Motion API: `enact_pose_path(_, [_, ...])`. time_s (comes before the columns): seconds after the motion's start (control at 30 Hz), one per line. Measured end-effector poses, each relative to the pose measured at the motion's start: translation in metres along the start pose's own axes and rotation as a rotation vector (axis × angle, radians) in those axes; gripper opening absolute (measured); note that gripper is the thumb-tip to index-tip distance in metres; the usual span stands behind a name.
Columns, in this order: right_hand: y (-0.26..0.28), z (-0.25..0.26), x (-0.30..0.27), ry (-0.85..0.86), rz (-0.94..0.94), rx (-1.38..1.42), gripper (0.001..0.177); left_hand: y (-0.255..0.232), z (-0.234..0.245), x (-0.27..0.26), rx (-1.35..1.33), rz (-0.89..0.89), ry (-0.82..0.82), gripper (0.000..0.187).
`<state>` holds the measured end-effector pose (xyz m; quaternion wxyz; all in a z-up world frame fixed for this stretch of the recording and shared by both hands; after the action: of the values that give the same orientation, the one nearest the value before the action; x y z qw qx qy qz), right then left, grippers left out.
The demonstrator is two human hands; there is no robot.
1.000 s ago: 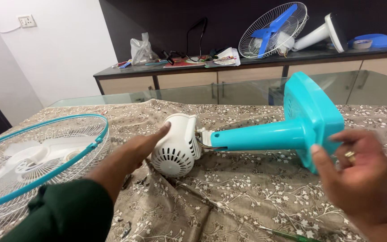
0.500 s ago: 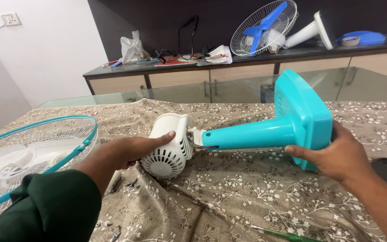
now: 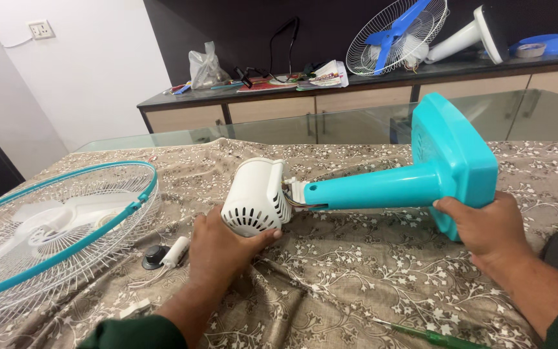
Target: The person reassembles an electric fan by connecting the motor housing to the fan stand, securing it with a screw, and attaching the fan cage. The person uses a screwdriver to tighten the screw and aligns the components on a table.
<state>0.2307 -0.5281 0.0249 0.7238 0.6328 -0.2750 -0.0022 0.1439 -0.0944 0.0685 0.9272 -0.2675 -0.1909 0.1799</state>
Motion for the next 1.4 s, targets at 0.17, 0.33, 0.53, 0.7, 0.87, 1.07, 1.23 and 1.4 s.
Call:
enact_pose_path(0.17, [-0.001, -0.002, 0.001, 0.033, 0.007, 0.062, 0.025, -0.001, -0.013, -0.008, -0.032, 0.161, -0.013, 0.123])
enact_pose_path(0.33, [-0.006, -0.003, 0.004, 0.059, -0.021, 0.108, 0.028, 0.007, -0.024, -0.004, -0.082, 0.176, 0.040, 0.126])
enact_pose_path(0.53, [-0.010, -0.005, 0.005, 0.043, -0.062, 0.130, 0.026, 0.007, -0.024, 0.001, -0.145, 0.128, 0.004, 0.115])
enact_pose_path(0.7, [-0.010, -0.003, 0.008, 0.025, -0.035, 0.122, 0.023, -0.001, -0.019, -0.007, -0.109, 0.149, -0.009, 0.117])
enact_pose_path(0.87, [-0.012, -0.003, 0.013, 0.027, 0.003, 0.157, 0.024, -0.017, -0.009, -0.009, 0.026, 0.080, -0.017, 0.148])
enact_pose_path(1.07, [-0.011, -0.004, 0.013, 0.004, 0.062, 0.141, 0.024, -0.025, -0.005, -0.010, -0.056, 0.020, -0.079, 0.117])
enact_pose_path(1.23, [-0.010, 0.011, 0.015, 0.015, -0.016, 0.205, 0.021, -0.034, -0.003, -0.024, -0.172, 0.011, -0.148, 0.108])
enact_pose_path(1.4, [-0.011, 0.043, 0.020, -0.006, 0.055, 0.183, 0.026, -0.043, -0.007, -0.049, -0.203, 0.066, -0.162, 0.110])
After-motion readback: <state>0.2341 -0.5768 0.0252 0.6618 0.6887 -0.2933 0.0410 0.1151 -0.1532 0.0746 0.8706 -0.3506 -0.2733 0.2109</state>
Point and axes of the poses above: each hand's wrist, its own x-axis towards the middle knuckle, its own z-axis out of the back of the hand, y = z × x, the point moved 6 cm from there along x, towards the middle knuckle, and after that the axes turned 3 degrees about z, right-handed, at the moved point
